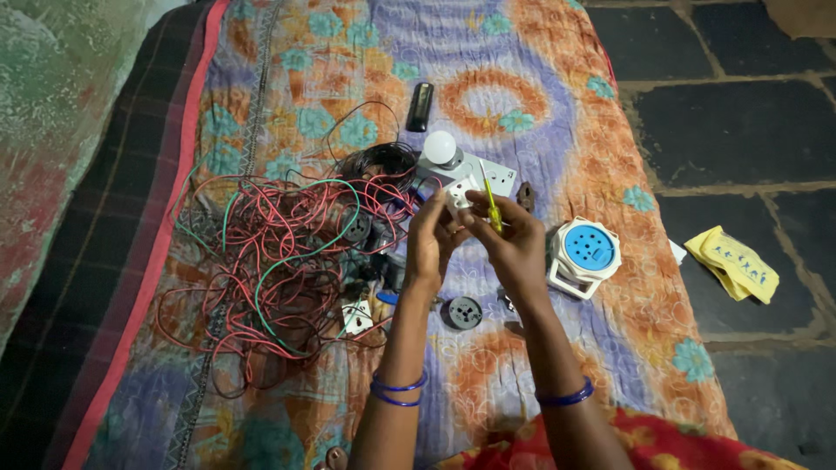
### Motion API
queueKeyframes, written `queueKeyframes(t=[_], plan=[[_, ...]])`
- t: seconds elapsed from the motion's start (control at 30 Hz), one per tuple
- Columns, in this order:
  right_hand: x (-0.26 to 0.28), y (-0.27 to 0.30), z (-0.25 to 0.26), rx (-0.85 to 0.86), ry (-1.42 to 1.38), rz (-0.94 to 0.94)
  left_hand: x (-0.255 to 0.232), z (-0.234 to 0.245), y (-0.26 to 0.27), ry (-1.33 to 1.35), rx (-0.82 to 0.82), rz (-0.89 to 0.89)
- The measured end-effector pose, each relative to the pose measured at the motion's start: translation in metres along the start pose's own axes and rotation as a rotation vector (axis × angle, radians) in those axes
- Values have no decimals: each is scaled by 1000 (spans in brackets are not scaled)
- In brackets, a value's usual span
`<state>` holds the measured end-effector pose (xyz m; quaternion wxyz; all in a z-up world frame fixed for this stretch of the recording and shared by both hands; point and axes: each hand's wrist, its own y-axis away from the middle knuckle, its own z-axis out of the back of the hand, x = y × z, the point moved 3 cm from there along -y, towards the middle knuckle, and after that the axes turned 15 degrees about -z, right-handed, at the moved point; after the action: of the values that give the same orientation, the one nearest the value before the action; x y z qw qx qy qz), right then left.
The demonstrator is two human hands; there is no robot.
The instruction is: The person sits on the floor and uses a screwdriver to assemble electrical components, including a switchboard, a socket, and a multi-plug adapter. They connect wires to the terminals and tighten screws to secure the connections.
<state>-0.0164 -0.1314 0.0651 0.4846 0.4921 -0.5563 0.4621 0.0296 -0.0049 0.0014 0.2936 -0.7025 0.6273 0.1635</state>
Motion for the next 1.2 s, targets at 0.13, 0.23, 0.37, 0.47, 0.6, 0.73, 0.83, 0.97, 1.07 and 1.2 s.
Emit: queueKeyframes(t=[0.13,0.23,0.37,0.47,0.6,0.73,0.83,0.97,1.07,1.2], plan=[[1,8,8,-104,62,-27,0,-5,-5,-83,-11,-30],[1,10,17,-185,69,-155,-12,-14,-1,0,12,-39],[23,13,23,-169,266,-66,-18,-14,-7,27,-29,-39],[48,28,19,-187,507,94,-15,-8,-11,37,-82,-42],[70,41,8,-161,693,171,-14,-3,-13,-35,-99,-92],[79,49,-1,-132,640,259,-18,-3,-10,-68,-141,-79],[82,51,-3,-178,725,297,-19,-5,-11,-68,-149,-80],[84,52,-4,-200,764,324,-22,-6,-13,-136,-127,-71],[83,52,-6,-235,800,327,-22,-7,-13,-157,-107,-93],[86,54,-8,-258,845,359,-22,-8,-12,-281,-193,-51]])
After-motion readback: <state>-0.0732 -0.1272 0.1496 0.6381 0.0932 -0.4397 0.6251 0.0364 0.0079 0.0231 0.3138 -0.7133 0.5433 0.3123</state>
